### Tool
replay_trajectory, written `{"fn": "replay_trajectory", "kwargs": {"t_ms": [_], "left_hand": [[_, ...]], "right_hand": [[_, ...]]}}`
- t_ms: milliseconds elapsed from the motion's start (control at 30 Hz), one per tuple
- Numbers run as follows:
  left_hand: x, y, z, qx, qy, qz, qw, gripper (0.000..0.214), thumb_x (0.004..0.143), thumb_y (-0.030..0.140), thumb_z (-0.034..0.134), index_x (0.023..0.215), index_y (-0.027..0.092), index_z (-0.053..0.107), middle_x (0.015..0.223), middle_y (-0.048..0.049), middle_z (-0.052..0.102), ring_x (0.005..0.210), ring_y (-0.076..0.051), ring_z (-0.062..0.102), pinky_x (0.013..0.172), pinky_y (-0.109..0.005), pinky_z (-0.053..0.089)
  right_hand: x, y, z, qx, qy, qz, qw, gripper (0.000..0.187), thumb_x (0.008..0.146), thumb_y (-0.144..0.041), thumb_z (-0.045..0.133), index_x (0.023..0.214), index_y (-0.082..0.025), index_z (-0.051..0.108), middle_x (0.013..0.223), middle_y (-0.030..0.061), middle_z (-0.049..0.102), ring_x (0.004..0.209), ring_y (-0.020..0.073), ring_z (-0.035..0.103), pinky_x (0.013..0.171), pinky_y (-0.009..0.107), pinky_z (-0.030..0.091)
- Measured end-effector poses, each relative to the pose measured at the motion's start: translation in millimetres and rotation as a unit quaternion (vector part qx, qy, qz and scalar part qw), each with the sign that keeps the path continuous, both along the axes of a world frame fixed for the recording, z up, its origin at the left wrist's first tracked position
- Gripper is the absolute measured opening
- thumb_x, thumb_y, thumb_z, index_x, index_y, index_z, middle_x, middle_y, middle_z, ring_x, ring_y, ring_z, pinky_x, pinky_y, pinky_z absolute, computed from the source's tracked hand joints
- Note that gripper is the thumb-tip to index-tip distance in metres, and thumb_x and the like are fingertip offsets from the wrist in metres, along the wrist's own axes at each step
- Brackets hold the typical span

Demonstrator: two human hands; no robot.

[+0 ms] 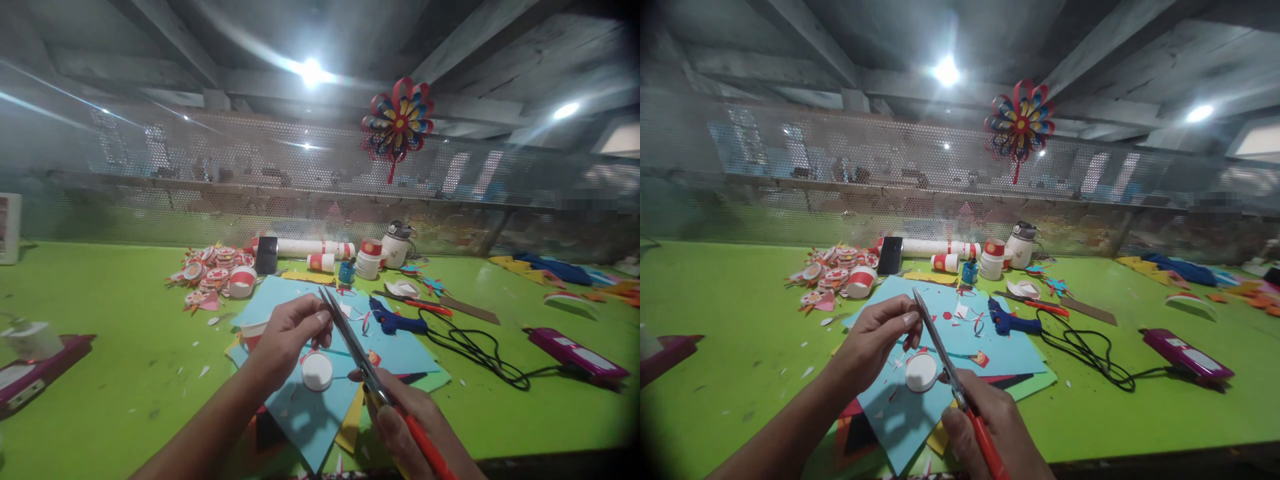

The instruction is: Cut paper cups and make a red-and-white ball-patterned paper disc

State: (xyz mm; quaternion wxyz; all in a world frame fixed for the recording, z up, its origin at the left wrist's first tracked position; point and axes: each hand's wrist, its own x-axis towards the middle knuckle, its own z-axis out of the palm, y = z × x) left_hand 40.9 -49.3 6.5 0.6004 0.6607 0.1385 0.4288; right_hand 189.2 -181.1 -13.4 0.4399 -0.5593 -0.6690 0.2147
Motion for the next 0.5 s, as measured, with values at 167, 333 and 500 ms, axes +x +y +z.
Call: {"fn": "replay_trajectory", "kwargs": {"t_ms": [167,333,500], "left_hand": [[0.8,0.1,-0.5,-0.003,-0.009,-0.006,1.000,0.016,0.083,0.023,0.054,0.070,0.013,0.056,0.058,0.0010,0.053,0.056,-0.009,0.045,0.055,-0.024,0.035],[1.3,0.4,-0.4,-0.004,-0.012,-0.011,1.000,0.016,0.083,0.022,0.054,0.069,0.013,0.056,0.058,0.0009,0.053,0.056,-0.009,0.045,0.054,-0.023,0.035],[1.1,1.5,-0.4,0.000,-0.014,-0.008,1.000,0.016,0.082,0.022,0.055,0.069,0.013,0.056,0.058,0.0008,0.053,0.056,-0.009,0.046,0.055,-0.023,0.035]], "right_hand": [[1.3,-0.6,-3.1,-0.049,0.028,0.017,0.998,0.056,0.088,-0.062,0.030,0.104,-0.016,0.059,0.058,-0.0047,0.033,0.049,0.0088,0.029,0.044,0.021,0.025],[1.0,-1.0,-8.7,-0.072,0.057,0.016,0.996,0.057,0.088,-0.063,0.030,0.107,-0.016,0.056,0.054,-0.0062,0.028,0.046,0.0082,0.026,0.041,0.021,0.020],[1.3,1.4,-7.6,-0.063,0.049,0.027,0.996,0.063,0.086,-0.066,0.028,0.106,-0.015,0.057,0.053,-0.0049,0.032,0.045,0.0091,0.030,0.042,0.021,0.024]]}}
